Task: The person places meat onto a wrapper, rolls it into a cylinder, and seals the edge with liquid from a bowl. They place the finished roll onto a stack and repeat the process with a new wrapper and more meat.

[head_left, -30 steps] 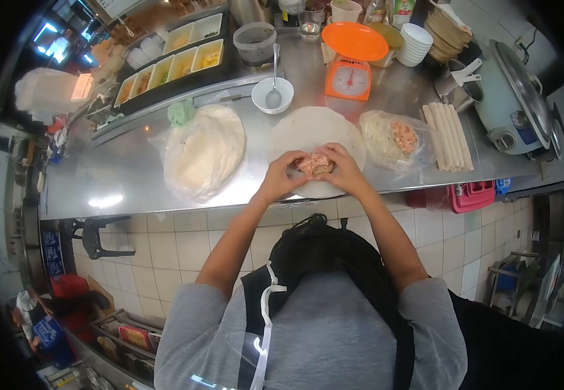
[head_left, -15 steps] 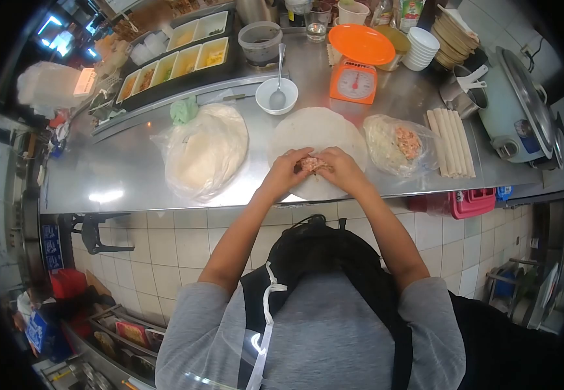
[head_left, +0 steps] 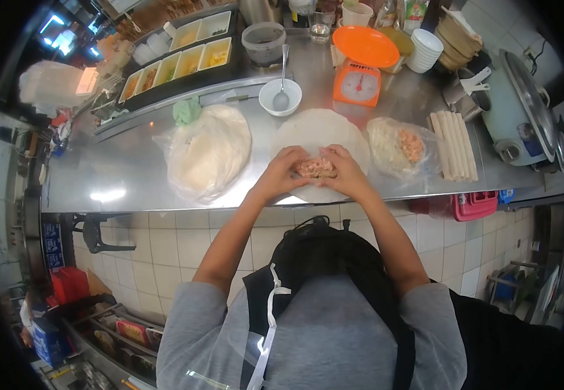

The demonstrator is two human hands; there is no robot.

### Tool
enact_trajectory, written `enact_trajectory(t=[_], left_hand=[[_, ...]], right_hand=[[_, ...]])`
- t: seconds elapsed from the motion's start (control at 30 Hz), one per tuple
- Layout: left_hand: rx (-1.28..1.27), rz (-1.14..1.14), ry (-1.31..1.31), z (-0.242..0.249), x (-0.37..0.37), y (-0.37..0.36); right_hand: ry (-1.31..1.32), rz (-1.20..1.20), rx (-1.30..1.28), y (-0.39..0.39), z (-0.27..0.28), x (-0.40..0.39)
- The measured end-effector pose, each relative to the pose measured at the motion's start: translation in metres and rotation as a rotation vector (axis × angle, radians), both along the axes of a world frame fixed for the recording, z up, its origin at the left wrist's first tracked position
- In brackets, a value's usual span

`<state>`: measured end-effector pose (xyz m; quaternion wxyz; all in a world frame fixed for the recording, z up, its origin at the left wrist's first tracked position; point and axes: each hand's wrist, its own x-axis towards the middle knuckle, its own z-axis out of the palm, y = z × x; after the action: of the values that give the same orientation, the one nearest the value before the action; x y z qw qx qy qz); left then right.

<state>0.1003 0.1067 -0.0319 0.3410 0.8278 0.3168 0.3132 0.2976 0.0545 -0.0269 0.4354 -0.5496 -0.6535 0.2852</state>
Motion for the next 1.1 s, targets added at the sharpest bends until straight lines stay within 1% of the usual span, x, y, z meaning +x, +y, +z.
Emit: enact_trajectory(t=[0.03, 0.07, 0.1, 0.13, 0.17, 0.27, 0.3, 0.33, 0.37, 0.4, 0.47, 0.5, 0.53, 0.57, 0.6, 0.63, 0.67, 0.7, 0.73, 0.77, 0.8, 0.83, 0.87, 0.9, 0.93, 0.97, 1.0, 1.03, 1.07, 1.1], left_hand=[[0.105, 0.055, -0.024, -0.001, 0.002, -0.004], [0.103, 0.054, -0.022, -0.003, 0.004, -0.004], [-0.061, 0.024, 0.045, -0.005, 0.006, -0.002], [-0.225, -0.007, 0.112, -0.006, 0.007, 0.0], [-0.224, -0.006, 0.113, -0.008, 0.007, 0.003], [-0.246, -0.044, 0.086, -0.007, 0.005, 0.003], [-0.11, -0.026, -0.018, -0.001, 0.005, 0.0], [0.024, -0.007, -0.122, 0.002, 0.004, -0.001], [0.021, -0.008, -0.12, 0.001, 0.004, 0.0], [0.01, -0.05, -0.07, -0.001, 0.004, 0.002], [0.001, -0.091, -0.023, -0.006, 0.002, 0.004], [0.028, -0.072, 0.032, -0.007, 0.001, 0.005], [0.056, -0.053, 0.088, -0.009, 0.0, 0.005], [0.056, -0.055, 0.088, -0.009, -0.004, 0.006], [-0.01, -0.066, 0.08, -0.007, -0.009, 0.008], [-0.075, -0.076, 0.071, -0.005, -0.012, 0.009], [-0.071, -0.075, 0.071, -0.004, -0.014, 0.009], [-0.043, -0.03, 0.002, -0.002, -0.014, 0.006], [-0.019, 0.014, -0.066, -0.001, -0.015, 0.003], [-0.024, 0.015, -0.063, 0.001, -0.016, 0.001], [-0.142, 0.002, -0.005, 0.003, -0.015, 0.0], [-0.255, -0.012, 0.052, 0.005, -0.014, 0.0], [-0.254, -0.011, 0.05, 0.005, -0.012, 0.002], [-0.375, 0.003, 0.021, 0.004, -0.011, 0.004], [-0.497, 0.019, -0.006, 0.003, -0.011, 0.004], [-0.496, 0.021, -0.005, 0.002, -0.013, 0.003], [-0.318, 0.044, -0.057, -0.001, -0.016, 0.001], [-0.14, 0.065, -0.108, -0.005, -0.018, 0.001], [-0.139, 0.065, -0.107, -0.011, -0.023, 0.002], [-0.168, 0.083, -0.082, -0.014, -0.028, 0.002]], right_hand=[[-0.14, 0.042, 0.051, 0.001, -0.006, 0.0], [-0.283, 0.085, 0.109, 0.003, -0.009, 0.001], [-0.285, 0.086, 0.11, 0.005, -0.011, 0.001], [-0.29, 0.105, 0.04, 0.007, -0.013, 0.001], [-0.294, 0.122, -0.031, 0.007, -0.015, 0.001], [-0.237, 0.177, -0.083, 0.006, -0.005, 0.01], [-0.236, 0.175, -0.08, 0.006, -0.002, 0.012], [-0.099, 0.148, -0.089, 0.006, -0.001, 0.013], [0.04, 0.12, -0.101, 0.005, -0.001, 0.013], [0.044, 0.118, -0.107, 0.005, -0.009, 0.01], [-0.239, 0.111, 0.135, 0.013, -0.027, 0.003], [-0.24, 0.111, 0.135, 0.013, -0.026, -0.002], [-0.369, 0.092, 0.137, 0.012, -0.026, -0.008], [-0.498, 0.07, 0.14, 0.01, -0.024, -0.012], [-0.497, 0.067, 0.143, 0.009, -0.019, -0.011], [-0.385, 0.052, 0.062, 0.008, -0.012, -0.008], [-0.273, 0.039, -0.02, 0.007, -0.006, -0.006], [-0.273, 0.041, -0.018, 0.008, -0.004, -0.004], [-0.326, 0.009, 0.08, 0.005, -0.004, -0.002], [-0.379, -0.022, 0.176, 0.003, -0.005, -0.002], [-0.378, -0.021, 0.173, 0.002, -0.007, -0.003], [-0.436, 0.029, 0.107, 0.004, -0.011, -0.006], [-0.493, 0.08, 0.043, 0.006, -0.014, -0.008], [-0.495, 0.081, 0.045, 0.007, -0.016, -0.009], [-0.551, 0.052, 0.061, 0.008, -0.019, -0.011], [-0.607, 0.023, 0.077, 0.008, -0.021, -0.013], [-0.606, 0.023, 0.079, 0.006, -0.017, -0.013], [-0.535, -0.023, 0.092, 0.003, -0.01, -0.013], [-0.463, -0.068, 0.104, 0.001, -0.006, -0.013], [-0.463, -0.068, 0.103, 0.003, -0.006, -0.014]])
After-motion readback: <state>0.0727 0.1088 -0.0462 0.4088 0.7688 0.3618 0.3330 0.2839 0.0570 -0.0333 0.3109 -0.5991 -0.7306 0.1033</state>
